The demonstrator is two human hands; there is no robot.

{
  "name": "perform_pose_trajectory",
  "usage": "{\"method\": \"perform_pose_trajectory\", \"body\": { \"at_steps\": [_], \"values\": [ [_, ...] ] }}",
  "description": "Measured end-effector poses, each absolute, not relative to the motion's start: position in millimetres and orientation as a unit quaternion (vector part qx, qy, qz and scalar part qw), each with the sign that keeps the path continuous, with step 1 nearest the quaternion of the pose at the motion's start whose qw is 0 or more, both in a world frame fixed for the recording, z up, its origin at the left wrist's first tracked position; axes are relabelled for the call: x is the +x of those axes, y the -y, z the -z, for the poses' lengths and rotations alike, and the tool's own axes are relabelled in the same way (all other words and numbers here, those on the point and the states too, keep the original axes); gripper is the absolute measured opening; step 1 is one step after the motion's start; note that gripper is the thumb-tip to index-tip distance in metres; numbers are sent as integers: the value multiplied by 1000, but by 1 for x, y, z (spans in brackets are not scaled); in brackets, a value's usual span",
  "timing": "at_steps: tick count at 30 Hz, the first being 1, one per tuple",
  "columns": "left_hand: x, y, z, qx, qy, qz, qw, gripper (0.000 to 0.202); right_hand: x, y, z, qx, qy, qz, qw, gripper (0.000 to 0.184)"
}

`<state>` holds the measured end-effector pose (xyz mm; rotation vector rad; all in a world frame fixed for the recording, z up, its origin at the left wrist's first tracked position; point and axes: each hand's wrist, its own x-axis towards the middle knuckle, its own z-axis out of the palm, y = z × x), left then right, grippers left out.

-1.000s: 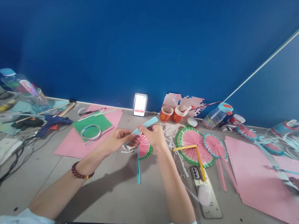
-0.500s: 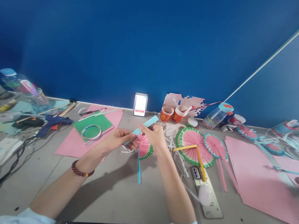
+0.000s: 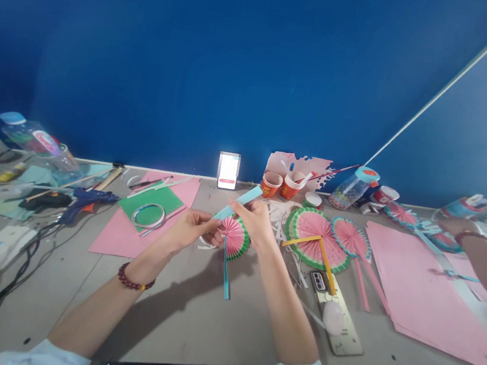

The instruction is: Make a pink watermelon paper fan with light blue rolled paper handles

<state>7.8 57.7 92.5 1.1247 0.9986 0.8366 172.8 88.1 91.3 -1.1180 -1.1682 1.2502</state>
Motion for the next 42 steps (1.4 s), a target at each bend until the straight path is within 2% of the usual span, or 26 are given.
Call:
{"method": "perform_pose_trajectory", "body": {
  "at_steps": [3, 6, 9, 13, 16, 24, 29, 33, 36, 40, 42],
  "values": [
    [7, -58, -92, 503, -437, -378, 642, 47, 173, -88, -91, -421, 471, -588, 505, 31],
    [7, -58, -93, 514, -435, -383, 633, 47, 173, -88, -90, -393, 483, -636, 455, 32],
    [7, -57, -93, 525, -432, -377, 629, 46, 172, -87, -88, -419, 524, -608, 424, 28],
    [8, -56, -92, 539, -401, -367, 643, 45, 170, -85, -93, -442, 535, -553, 460, 29],
    [10, -58, -90, 535, -377, -376, 656, 49, 169, -83, -97, -436, 531, -552, 473, 30],
    [9, -63, -83, 546, -393, -387, 631, 61, 173, -88, -94, -441, 563, -553, 428, 31],
    [4, -61, -90, 577, -413, -359, 607, 52, 174, -86, -96, -486, 611, -445, 438, 33],
    [0, -59, -95, 621, -472, -448, 437, 41, 173, -85, -95, -510, 667, -330, 432, 36],
    [1, -57, -95, 630, -485, -505, 337, 33, 169, -84, -91, -484, 744, -212, 409, 29],
    [6, -55, -93, 626, -460, -509, 372, 35, 161, -79, -86, -452, 825, -90, 328, 8],
    [8, -54, -91, 615, -462, -515, 379, 34, 157, -76, -86, -457, 836, -54, 301, 7]
  ]
}}
